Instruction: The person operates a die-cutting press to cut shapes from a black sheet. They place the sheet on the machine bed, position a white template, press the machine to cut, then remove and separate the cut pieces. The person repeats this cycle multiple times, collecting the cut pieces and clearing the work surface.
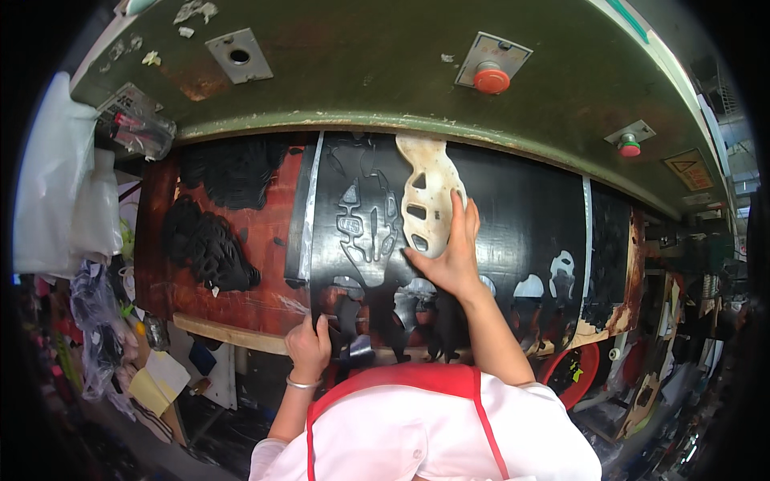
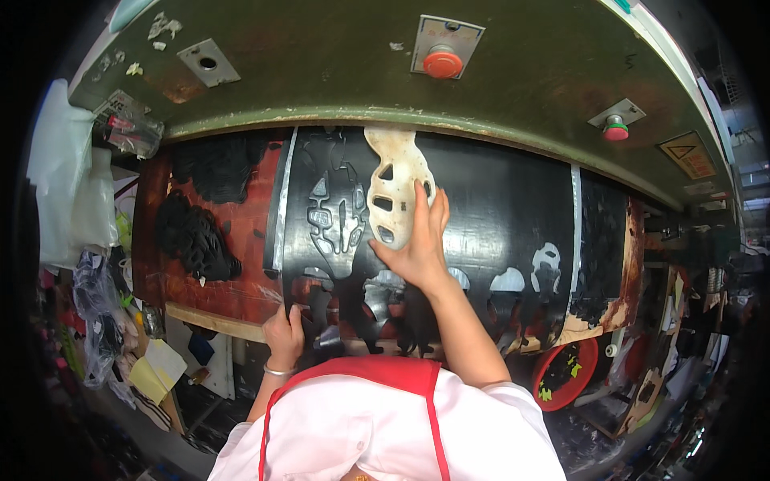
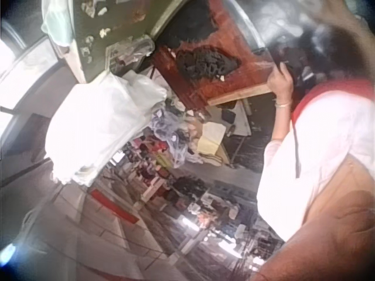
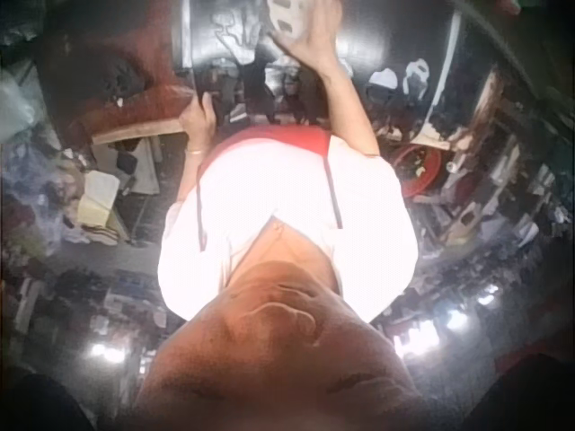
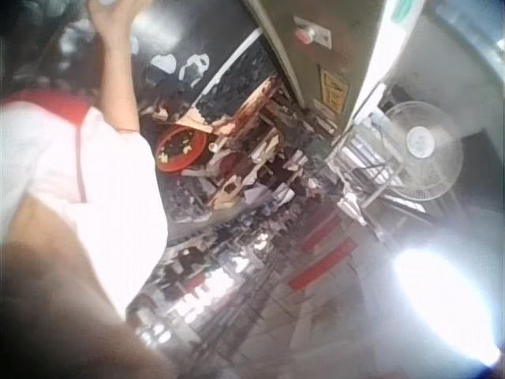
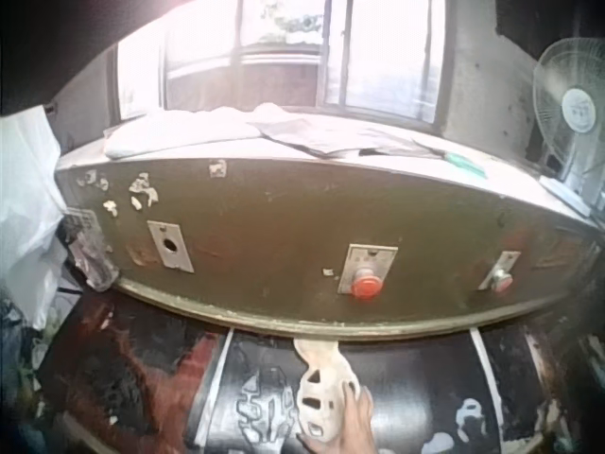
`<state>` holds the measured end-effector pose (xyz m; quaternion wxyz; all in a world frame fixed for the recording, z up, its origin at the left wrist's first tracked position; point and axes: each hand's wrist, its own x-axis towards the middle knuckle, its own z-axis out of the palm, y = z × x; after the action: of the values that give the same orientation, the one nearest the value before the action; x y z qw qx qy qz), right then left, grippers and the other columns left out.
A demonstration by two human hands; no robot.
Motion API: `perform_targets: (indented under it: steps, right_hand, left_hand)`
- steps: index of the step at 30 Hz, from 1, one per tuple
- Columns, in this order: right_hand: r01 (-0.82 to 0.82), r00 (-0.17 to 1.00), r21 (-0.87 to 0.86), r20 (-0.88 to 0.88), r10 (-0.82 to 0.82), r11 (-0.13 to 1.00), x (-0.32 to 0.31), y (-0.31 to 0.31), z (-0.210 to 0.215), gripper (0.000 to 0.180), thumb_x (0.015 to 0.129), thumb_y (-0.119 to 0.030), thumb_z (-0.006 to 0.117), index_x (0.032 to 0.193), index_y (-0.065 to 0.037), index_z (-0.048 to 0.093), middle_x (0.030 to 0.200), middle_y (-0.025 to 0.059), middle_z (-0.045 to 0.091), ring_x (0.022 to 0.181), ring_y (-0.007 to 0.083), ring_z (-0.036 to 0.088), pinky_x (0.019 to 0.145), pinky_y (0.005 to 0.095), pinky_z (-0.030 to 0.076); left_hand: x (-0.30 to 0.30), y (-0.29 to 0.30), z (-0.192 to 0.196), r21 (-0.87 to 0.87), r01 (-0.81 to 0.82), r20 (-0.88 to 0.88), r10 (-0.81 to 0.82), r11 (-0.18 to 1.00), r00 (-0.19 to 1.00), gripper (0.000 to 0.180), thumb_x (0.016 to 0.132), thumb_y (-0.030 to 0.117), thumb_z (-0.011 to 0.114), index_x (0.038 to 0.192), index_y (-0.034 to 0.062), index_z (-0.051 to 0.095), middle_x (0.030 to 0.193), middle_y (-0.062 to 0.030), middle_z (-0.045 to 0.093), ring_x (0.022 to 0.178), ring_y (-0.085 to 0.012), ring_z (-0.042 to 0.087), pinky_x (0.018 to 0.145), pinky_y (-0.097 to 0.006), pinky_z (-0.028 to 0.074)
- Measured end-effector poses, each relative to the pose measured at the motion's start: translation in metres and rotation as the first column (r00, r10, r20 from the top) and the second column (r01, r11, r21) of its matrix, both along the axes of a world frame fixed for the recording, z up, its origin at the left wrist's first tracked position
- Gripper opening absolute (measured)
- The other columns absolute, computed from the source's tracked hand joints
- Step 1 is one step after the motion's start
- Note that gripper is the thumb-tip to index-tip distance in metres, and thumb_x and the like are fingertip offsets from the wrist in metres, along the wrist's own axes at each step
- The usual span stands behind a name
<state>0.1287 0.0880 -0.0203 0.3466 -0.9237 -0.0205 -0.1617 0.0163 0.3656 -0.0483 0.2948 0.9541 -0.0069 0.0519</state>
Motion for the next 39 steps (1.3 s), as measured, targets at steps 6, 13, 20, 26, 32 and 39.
perform_targets:
  steps: [6, 13, 20, 26, 32, 39]
  right_hand:
    - [0.342, 0.860, 0.510, 0.168, -0.481, 0.790, 0.066, -0.130, 0.054, 0.076, 0.091, -0.023, 0.063, 0.148, -0.001, 0.019, 0.140, 0.0209, 0.039, 0.130, 0.0305, 0.041, 0.104, 0.0396, 0.038]
    - [0.652, 0.690, 0.029, 0.391, -0.609, 0.758, 0.126, -0.228, 0.094, 0.094, 0.094, -0.042, 0.051, 0.142, 0.018, -0.003, 0.147, 0.0405, 0.007, 0.141, 0.0480, 0.007, 0.116, 0.0502, 0.007]
    - [0.610, 0.704, -0.004, 0.462, -0.540, 0.792, 0.115, -0.240, 0.064, 0.098, 0.091, -0.041, 0.060, 0.146, 0.011, -0.002, 0.151, 0.0353, 0.007, 0.142, 0.0447, 0.009, 0.116, 0.0482, 0.010]
    - [0.827, 0.561, -0.020, -0.044, -0.826, 0.562, 0.017, -0.279, 0.011, 0.051, 0.091, -0.034, 0.064, 0.129, -0.001, 0.054, 0.076, 0.0086, 0.064, 0.065, 0.0203, 0.059, 0.069, 0.0343, 0.050]
    - [0.610, 0.790, 0.203, -0.075, -0.609, 0.766, -0.040, -0.295, -0.046, 0.045, 0.098, -0.026, 0.055, 0.061, -0.001, 0.051, 0.053, -0.0007, 0.045, 0.052, 0.0057, 0.035, 0.046, 0.0276, 0.028]
    - [0.736, 0.676, 0.248, -0.222, -0.702, 0.630, -0.104, -0.274, -0.011, 0.019, 0.091, -0.013, 0.064, 0.098, 0.004, 0.066, 0.073, 0.0029, 0.063, 0.069, 0.0099, 0.058, 0.067, 0.0251, 0.048]
  left_hand:
    - [0.068, -0.016, -0.005, 0.060, -0.090, 0.038, 0.088, 0.994, 0.995, 0.032, 0.095, 0.027, 0.053, 0.080, -0.0003, 0.060, 0.061, -0.0235, 0.057, 0.056, -0.0428, 0.057, 0.053, -0.050, 0.043]
    - [0.155, -0.034, -0.007, 0.120, -0.113, 0.102, 0.101, 0.986, 0.990, 0.033, 0.096, 0.030, 0.053, 0.082, 0.0005, 0.061, 0.063, -0.0238, 0.059, 0.058, -0.0427, 0.059, 0.054, -0.051, 0.043]
    - [0.203, -0.040, 0.004, 0.077, -0.035, 0.169, 0.021, 0.996, 0.985, 0.028, 0.096, 0.027, 0.052, 0.085, 0.0032, 0.060, 0.064, -0.0227, 0.058, 0.059, -0.0440, 0.057, 0.052, -0.051, 0.042]
    - [0.194, -0.040, 0.006, -0.004, -0.075, 0.157, 0.074, 0.997, 0.985, 0.029, 0.096, 0.026, 0.053, 0.079, 0.0027, 0.058, 0.062, -0.0230, 0.055, 0.060, -0.0447, 0.056, 0.052, -0.049, 0.040]
    - [0.176, -0.039, -0.008, -0.077, -0.135, 0.161, 0.146, 0.988, 0.976, 0.027, 0.096, 0.021, 0.052, 0.078, 0.0018, 0.056, 0.066, -0.0241, 0.055, 0.063, -0.0453, 0.055, 0.053, -0.048, 0.040]
    - [0.111, -0.025, -0.004, -0.149, -0.100, 0.105, 0.116, 0.984, 0.988, 0.026, 0.097, 0.019, 0.050, 0.080, -0.0004, 0.053, 0.069, -0.0259, 0.054, 0.067, -0.0463, 0.053, 0.059, -0.049, 0.040]
